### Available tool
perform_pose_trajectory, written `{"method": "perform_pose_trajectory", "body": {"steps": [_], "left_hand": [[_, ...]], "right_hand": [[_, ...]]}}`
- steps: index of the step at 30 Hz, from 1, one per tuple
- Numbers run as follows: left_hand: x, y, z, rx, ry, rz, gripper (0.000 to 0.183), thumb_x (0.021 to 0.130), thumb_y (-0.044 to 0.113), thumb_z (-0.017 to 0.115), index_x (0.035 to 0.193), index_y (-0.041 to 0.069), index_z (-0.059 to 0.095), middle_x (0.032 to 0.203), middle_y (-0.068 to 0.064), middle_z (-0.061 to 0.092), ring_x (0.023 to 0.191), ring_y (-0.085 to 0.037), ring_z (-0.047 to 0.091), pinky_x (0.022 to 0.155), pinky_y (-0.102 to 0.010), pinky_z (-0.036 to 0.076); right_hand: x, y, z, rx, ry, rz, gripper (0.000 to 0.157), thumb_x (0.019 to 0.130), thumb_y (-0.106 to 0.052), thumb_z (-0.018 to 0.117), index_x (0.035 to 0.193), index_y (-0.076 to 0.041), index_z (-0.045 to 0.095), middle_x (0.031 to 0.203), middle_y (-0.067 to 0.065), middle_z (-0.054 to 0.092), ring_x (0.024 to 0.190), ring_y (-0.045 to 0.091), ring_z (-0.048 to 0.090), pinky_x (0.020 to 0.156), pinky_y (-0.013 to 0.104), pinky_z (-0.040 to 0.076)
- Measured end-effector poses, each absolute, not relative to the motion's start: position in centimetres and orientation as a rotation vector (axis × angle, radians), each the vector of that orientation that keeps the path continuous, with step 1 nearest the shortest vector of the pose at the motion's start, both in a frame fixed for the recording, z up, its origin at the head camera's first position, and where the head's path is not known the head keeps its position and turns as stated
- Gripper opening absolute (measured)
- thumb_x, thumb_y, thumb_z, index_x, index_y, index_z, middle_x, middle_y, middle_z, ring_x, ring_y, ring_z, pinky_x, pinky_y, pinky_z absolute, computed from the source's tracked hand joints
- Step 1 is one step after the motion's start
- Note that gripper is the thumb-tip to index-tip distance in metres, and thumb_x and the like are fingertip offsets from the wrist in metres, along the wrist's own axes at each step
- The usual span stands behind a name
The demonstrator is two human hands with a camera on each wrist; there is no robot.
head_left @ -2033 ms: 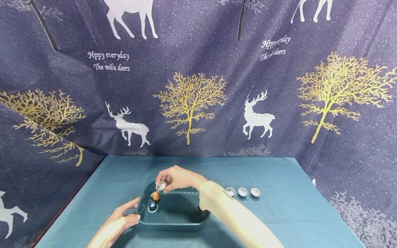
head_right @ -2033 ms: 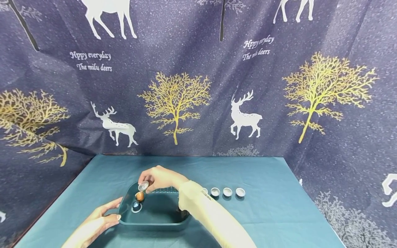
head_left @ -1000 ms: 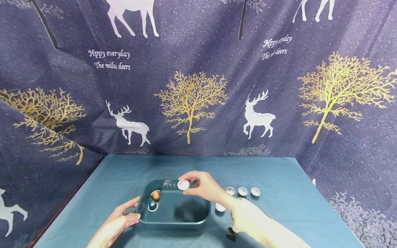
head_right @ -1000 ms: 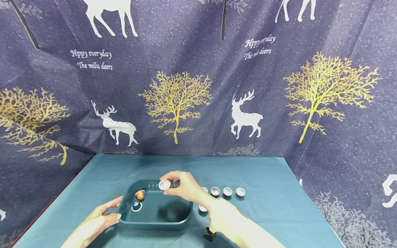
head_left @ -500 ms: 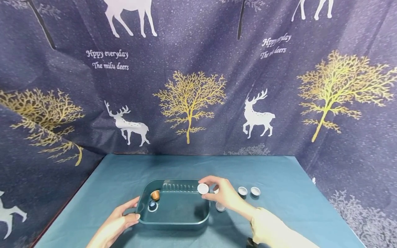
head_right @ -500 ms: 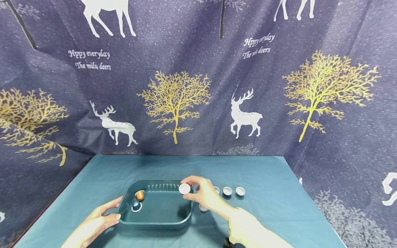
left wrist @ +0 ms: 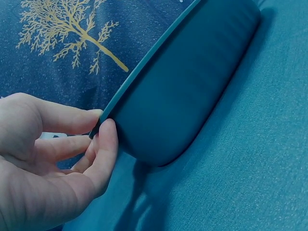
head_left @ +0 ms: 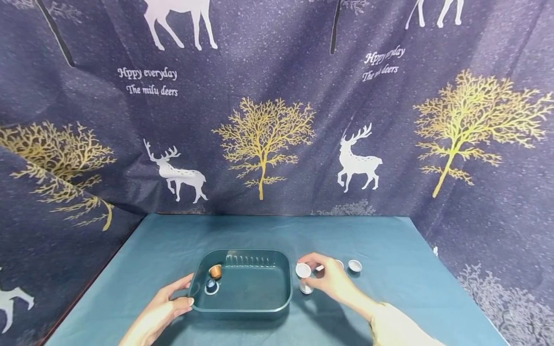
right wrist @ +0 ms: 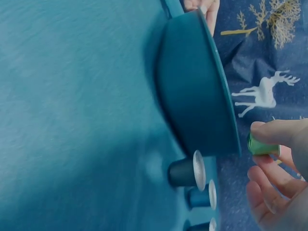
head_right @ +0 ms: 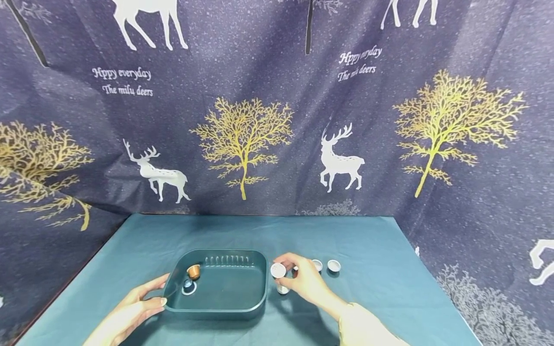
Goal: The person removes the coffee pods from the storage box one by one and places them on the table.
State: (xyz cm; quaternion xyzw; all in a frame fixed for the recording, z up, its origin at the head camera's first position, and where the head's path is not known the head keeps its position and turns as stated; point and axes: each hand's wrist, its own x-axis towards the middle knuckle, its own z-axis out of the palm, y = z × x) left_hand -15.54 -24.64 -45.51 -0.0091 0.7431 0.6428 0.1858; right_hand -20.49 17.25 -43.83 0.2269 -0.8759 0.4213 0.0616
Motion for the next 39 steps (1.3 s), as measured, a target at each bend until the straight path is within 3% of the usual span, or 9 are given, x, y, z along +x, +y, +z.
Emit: {"method": "perform_pose_trajectory", "body": {"steps": [9, 15, 25, 39], "left_hand": [[-15.8, -24.7, -45.5, -0.055, 2.103, 1.798, 0.077, 0.094, 0.01, 0.059, 0.155, -0.008, 0.016, 0.141, -0.027, 0.034, 0.115, -0.02, 0.061, 0.097, -0.046, 0.051], [-15.7, -24.6, -45.5, -0.043, 2.107, 1.804, 0.076, 0.094, 0.009, 0.058, 0.155, -0.008, 0.016, 0.14, -0.026, 0.035, 0.116, -0.021, 0.06, 0.097, -0.043, 0.052], [-15.6, -24.7, -45.6, -0.037, 2.101, 1.809, 0.076, 0.094, 0.009, 0.058, 0.155, -0.007, 0.016, 0.141, -0.027, 0.034, 0.117, -0.022, 0.061, 0.097, -0.043, 0.052], [-15.6, -24.7, -45.7, -0.045, 2.108, 1.811, 0.077, 0.093, 0.01, 0.059, 0.155, -0.006, 0.017, 0.144, -0.027, 0.034, 0.115, -0.02, 0.061, 0.096, -0.042, 0.052]], "right_hand": [[-19.9, 19.1, -44.9, 0.638, -2.627, 1.175, 0.035, 0.073, -0.012, 0.085, 0.104, -0.019, 0.071, 0.088, -0.008, 0.07, 0.082, 0.015, 0.061, 0.062, 0.02, 0.048], [-19.5, 20.1, -45.8, 0.636, -2.606, 1.136, 0.036, 0.072, -0.013, 0.086, 0.103, -0.018, 0.07, 0.091, -0.004, 0.071, 0.083, 0.005, 0.061, 0.062, 0.023, 0.051], [-19.3, 21.2, -47.2, 0.589, -2.639, 1.136, 0.037, 0.068, -0.007, 0.086, 0.1, -0.017, 0.068, 0.085, -0.005, 0.067, 0.081, 0.005, 0.063, 0.068, 0.023, 0.055], [-19.7, 21.6, -48.3, 0.495, -2.761, 1.098, 0.036, 0.066, -0.009, 0.087, 0.093, -0.02, 0.065, 0.081, -0.009, 0.067, 0.074, -0.002, 0.06, 0.069, 0.02, 0.05]]}}
